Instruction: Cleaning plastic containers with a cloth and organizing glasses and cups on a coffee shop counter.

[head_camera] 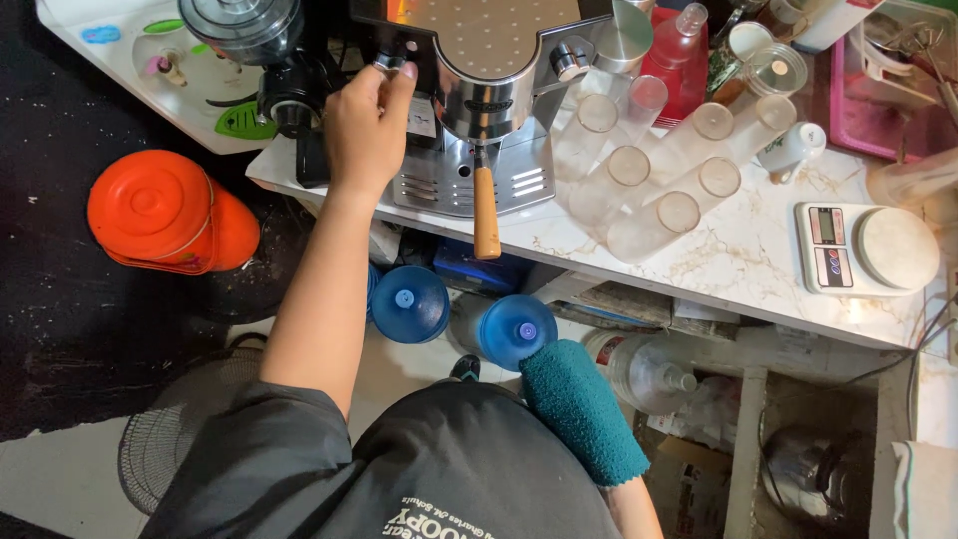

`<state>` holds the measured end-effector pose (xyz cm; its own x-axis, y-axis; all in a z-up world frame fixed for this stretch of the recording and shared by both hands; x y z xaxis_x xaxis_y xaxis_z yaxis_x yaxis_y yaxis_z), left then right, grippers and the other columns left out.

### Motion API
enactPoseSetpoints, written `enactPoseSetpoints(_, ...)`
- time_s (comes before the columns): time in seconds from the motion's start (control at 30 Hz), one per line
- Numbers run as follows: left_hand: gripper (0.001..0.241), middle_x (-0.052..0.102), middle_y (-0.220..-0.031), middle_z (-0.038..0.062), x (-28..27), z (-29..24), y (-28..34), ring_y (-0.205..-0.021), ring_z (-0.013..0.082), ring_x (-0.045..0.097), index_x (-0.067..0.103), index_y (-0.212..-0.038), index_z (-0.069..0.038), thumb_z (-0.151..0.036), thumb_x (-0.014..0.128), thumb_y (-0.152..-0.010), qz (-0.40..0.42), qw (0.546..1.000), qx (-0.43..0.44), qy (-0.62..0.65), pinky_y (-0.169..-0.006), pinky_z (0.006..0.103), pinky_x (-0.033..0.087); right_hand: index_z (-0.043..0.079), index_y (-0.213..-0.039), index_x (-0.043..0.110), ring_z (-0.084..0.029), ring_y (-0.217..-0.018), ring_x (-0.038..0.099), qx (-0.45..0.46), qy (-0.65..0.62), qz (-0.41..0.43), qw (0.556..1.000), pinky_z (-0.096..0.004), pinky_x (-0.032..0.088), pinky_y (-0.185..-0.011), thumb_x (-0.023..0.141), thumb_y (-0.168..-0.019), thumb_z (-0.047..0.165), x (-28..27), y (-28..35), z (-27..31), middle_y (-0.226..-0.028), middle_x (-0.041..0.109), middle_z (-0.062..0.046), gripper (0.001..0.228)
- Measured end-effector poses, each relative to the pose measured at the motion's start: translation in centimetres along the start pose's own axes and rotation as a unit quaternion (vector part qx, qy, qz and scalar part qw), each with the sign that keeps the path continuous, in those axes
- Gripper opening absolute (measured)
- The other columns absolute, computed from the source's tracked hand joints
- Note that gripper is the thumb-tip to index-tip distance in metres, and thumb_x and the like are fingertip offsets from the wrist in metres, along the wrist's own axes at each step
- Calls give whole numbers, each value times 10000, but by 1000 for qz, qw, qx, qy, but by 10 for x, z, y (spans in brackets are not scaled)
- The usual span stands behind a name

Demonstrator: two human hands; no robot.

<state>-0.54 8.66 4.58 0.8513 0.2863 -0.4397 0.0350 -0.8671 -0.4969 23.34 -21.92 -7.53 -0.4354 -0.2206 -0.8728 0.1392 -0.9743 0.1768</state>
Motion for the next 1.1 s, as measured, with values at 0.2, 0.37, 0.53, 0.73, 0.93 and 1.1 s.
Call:
enactPoseSetpoints(0.2, 445, 611, -625, -16, 15, 15, 1, -547, 67, 579, 641, -805, -50, -415, 606, -1057, 39, 978, -96, 182, -509, 255, 450, 118, -994, 658, -312, -928, 615, -4, -4, -5, 1000, -449, 508, -811, 684, -862, 165, 0, 0, -1, -993, 647, -137, 143)
enactPoseSetpoints(0.37, 465, 589, -603, -8, 28, 25, 2, -493, 63, 528, 611, -794, -46, -428, 587, -1058, 61, 935, -170, 305, -457, 219, 413, 119, -1005, 658, -314, -927, 616, -8, -6, -10, 1000, -450, 509, -810, 687, -862, 171, -2, 0, -1, -998, 646, -137, 155)
enactPoseSetpoints(0.53, 431, 586, -630, -15, 25, 24, 2, -502, 49, 523, 649, -821, -34, -408, 633, -1033, 41, 952, -156, 260, -444, 225, 409, 120, -1019, 659, -316, -927, 617, -14, -9, -15, 1000, -452, 509, -808, 691, -863, 180, -4, 1, -2, -1006, 646, -139, 170)
enactPoseSetpoints(0.73, 410, 603, -622, -19, 12, 10, 1, -507, 59, 572, 666, -842, -58, -432, 643, -1008, 13, 979, -133, 156, -447, 228, 444, 122, -1025, 664, -313, -932, 620, -11, -9, -14, 1000, -451, 512, -814, 688, -870, 181, -6, -1, -1, -1013, 649, -135, 168)
enactPoseSetpoints(0.93, 411, 667, -670, -1, 11, 17, 0, -601, 72, 644, 629, -825, -34, -393, 699, -1014, -27, 990, -49, 131, -557, 258, 503, 124, -1020, 676, -297, -948, 628, 6, -2, 13, 1000, -442, 522, -837, 660, -890, 154, -7, -1, 0, -1021, 664, -119, 134)
enactPoseSetpoints(1.1, 414, 656, -657, 0, 11, 19, 1, -580, 73, 610, 625, -806, -32, -382, 720, -1005, -31, 992, -60, 110, -548, 261, 473, 107, -1044, 666, -300, -935, 631, -8, -24, 2, 1000, -436, 527, -822, 644, -881, 120, -6, 1, 0, -1017, 658, -131, 164)
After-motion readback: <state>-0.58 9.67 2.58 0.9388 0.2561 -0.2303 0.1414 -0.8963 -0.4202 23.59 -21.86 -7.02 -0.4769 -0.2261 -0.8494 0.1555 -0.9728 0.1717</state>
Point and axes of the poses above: each hand's wrist, its own y-axis away from the middle knuckle, its own x-axis out of the palm, z = x × y, the point moved 5 cm from there along -y, towards the middle knuckle
